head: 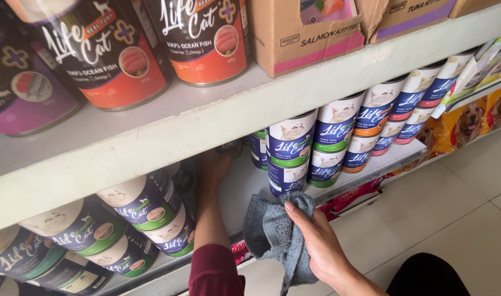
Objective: Wipe down canned cat food on the grocery store shelves using a cloth.
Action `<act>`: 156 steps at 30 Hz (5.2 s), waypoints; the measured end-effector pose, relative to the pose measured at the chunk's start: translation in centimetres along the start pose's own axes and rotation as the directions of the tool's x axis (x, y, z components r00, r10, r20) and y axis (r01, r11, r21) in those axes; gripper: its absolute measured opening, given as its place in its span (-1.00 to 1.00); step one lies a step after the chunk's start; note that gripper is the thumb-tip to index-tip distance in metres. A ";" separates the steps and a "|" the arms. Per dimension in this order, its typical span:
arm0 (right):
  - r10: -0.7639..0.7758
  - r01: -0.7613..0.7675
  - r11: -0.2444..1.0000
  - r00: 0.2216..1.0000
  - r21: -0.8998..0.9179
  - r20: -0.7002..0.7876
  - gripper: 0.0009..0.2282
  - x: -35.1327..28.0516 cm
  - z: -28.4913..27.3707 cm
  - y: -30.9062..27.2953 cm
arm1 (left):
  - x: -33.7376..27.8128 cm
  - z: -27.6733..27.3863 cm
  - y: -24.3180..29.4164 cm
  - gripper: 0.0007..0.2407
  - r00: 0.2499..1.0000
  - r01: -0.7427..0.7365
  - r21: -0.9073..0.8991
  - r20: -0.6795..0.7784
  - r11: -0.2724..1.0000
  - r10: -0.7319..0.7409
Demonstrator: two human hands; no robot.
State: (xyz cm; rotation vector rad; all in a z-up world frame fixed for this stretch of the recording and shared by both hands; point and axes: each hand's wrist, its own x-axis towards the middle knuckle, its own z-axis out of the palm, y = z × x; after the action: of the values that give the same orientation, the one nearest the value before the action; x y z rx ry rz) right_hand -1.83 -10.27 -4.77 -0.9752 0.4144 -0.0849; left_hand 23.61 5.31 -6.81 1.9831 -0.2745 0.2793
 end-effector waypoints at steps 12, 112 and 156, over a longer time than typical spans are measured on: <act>-0.042 0.042 0.999 0.999 0.005 -0.014 -0.77 -0.6 -1.1 -0.5 | 4.4 3.0 -11.4 -0.73 0.883 -0.297 0.373 -0.242 0.879 0.401; -0.462 0.654 -0.125 0.627 -0.746 0.627 -0.51 1.3 5.4 -1.2 | -8.7 -2.6 9.1 -0.38 0.875 -0.324 0.083 -0.351 0.942 0.332; -0.330 0.562 -0.098 0.760 -0.821 0.560 -0.26 -0.4 6.4 -4.4 | -7.0 -2.3 0.9 -0.55 0.986 -0.091 -0.642 -0.166 0.761 -0.022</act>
State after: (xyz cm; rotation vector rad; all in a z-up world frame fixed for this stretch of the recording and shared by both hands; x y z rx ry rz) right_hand 0.75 -7.67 2.10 -2.5572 -0.1969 -0.3891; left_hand 16.51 7.48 -7.27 1.2523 -0.2580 0.3180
